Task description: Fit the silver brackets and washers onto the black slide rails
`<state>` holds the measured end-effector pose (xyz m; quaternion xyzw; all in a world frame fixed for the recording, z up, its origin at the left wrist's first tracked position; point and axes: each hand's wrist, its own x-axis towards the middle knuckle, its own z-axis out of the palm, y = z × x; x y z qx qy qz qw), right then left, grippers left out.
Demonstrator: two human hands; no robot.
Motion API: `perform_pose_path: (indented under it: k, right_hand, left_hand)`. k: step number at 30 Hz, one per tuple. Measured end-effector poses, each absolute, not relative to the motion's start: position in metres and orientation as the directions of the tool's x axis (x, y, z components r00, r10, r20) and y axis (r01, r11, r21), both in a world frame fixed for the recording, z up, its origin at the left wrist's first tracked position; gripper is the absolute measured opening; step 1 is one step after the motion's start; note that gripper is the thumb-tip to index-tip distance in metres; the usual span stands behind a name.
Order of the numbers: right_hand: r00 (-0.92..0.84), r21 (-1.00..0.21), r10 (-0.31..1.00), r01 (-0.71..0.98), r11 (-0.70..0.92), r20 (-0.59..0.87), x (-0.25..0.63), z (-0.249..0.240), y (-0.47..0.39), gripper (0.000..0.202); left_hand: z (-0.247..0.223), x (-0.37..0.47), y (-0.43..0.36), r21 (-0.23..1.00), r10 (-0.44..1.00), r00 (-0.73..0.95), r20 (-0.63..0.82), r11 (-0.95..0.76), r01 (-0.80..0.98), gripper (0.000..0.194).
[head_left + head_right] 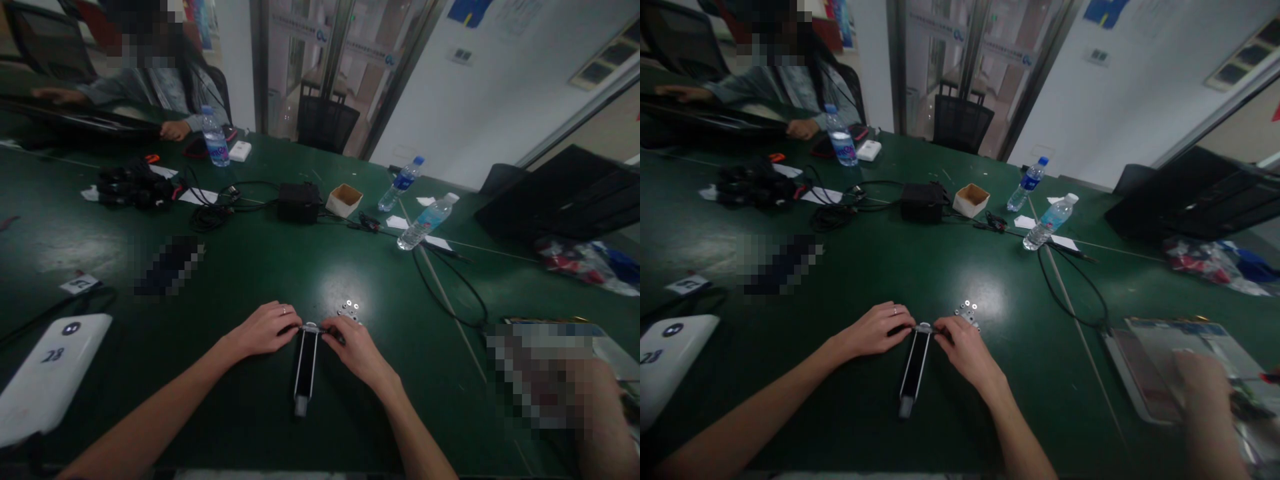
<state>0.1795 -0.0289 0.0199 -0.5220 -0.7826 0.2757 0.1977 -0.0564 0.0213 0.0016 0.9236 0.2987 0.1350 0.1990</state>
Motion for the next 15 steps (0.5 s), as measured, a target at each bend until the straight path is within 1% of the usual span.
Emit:
perform_pose_path:
  k: [11, 15]
  right_hand:
    - [-0.39, -0.62, 0.92, 0.71, 0.333, 0.047, 0.1807, 0.0176, -0.0297, 0.017]
    - [-0.394, -0.631, 0.917, 0.697, 0.341, 0.06, 0.1801, 0.0188, -0.0294, 0.017]
  left_hand:
    - [0.0024, -0.0558, 0.0215, 0.437, 0.6, 0.788, 0.137, -0.751, 0.496, 0.015]
    - [0.0025, -0.056, 0.0211, 0.436, 0.6, 0.786, 0.149, -0.754, 0.492, 0.015]
